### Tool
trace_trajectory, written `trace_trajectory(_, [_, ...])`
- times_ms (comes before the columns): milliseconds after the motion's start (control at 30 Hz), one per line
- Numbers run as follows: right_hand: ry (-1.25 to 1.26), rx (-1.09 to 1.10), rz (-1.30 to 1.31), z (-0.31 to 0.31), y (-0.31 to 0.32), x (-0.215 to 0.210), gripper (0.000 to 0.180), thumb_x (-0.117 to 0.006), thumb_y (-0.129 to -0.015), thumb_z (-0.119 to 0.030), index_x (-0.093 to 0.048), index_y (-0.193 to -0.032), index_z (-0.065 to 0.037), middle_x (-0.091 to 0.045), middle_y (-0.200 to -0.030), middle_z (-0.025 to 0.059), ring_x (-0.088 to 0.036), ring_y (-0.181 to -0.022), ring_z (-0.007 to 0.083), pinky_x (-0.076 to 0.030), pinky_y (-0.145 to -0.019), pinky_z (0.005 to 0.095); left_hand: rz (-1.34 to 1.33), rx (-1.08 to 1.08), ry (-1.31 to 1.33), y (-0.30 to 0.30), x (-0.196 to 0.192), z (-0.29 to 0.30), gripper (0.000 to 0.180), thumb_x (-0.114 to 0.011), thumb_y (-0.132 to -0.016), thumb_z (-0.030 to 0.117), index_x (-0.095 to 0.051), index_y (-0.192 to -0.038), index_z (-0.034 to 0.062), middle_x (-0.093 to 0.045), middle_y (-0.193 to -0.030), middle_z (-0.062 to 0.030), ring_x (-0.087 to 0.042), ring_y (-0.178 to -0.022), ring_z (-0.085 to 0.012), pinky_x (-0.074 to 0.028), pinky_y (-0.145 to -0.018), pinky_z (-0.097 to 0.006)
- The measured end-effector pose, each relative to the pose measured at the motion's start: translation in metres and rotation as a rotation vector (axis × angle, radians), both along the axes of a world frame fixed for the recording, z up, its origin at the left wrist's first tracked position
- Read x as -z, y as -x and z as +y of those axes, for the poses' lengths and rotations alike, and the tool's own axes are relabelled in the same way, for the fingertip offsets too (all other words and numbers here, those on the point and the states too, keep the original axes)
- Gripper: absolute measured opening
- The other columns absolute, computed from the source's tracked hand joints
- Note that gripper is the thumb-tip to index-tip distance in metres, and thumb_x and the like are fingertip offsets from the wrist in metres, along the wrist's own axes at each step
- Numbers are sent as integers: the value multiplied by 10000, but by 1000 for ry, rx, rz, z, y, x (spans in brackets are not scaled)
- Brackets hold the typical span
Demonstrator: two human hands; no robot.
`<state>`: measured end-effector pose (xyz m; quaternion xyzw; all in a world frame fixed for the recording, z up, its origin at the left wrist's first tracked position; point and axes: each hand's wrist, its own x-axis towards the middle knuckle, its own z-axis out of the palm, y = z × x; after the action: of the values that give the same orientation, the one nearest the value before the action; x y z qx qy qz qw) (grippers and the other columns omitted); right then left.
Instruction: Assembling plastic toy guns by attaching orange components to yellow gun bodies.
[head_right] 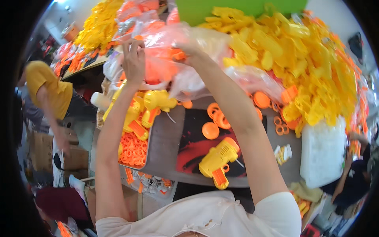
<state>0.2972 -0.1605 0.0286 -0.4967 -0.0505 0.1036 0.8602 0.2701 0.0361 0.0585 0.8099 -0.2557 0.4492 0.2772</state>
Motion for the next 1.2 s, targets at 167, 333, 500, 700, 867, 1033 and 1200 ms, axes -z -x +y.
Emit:
trace_trajectory(167, [-162,373,203,10,32,1,227,-683,-824,-105,-587,-1021,-49,-610,-954,82,-631,-797,224,-583,-587,398,-95,-119,-485,6,7,2,281,-585,-834,58,-680,-1075,167,-527,-1144,-46,-636,-782,-261,-522,-603,-377])
trace_trajectory(333, [-510,670,262,-32,49,-6,330,-672,-803,-76,-531,-1102,-70,-583,-1057,117,-628,-852,289,-592,-618,430,-77,-17,-421,32,15,-54,330,-543,-927,247,-611,-1246,196,-450,-1309,-96,-493,-1153,-316,-462,-880,-441])
trace_trajectory(500, [-671,389,252,-34,92,-11,374,-649,-824,-114,-485,-1161,-99,-589,-1049,126,-633,-847,305,-588,-582,446,43,-174,-582,29,29,-54,414,-493,-954,375,-531,-1340,232,-355,-1427,-100,-379,-1289,-341,-355,-1007,-526])
trace_trajectory(700, [-534,87,-8,-98,231,23,569,-620,-864,-155,-359,-1356,-40,-477,-1350,223,-566,-1154,341,-558,-730,360,72,-32,-497,49,31,-32,370,-594,-895,332,-598,-1236,191,-422,-1383,-116,-407,-1269,-334,-355,-1020,-493])
trace_trajectory(867, [244,646,145,-177,313,62,318,-675,-850,-188,-559,-1125,-78,-641,-1001,66,-651,-894,219,-511,-632,240,530,528,-290,165,31,-67,243,-626,-888,221,-653,-1065,56,-611,-1104,-126,-566,-1027,-290,-434,-916,-386])
trace_trajectory(1033, [1323,807,-279,-224,286,129,513,-715,-793,-269,-479,-1178,-26,-513,-1136,199,-565,-1052,332,-509,-867,499,1001,420,-620,241,63,-84,559,-515,-929,480,-519,-1242,18,-589,-1088,-188,-589,-1015,-315,-454,-884,-406])
trace_trajectory(1200, [1773,450,-190,-217,278,115,775,-705,-818,-408,-346,-1441,-117,-440,-1386,227,-439,-1282,339,-390,-1033,362,1068,378,-565,253,101,-96,791,-573,-844,579,-464,-1318,-45,-551,-1232,-252,-528,-1181,-362,-419,-984,-390])
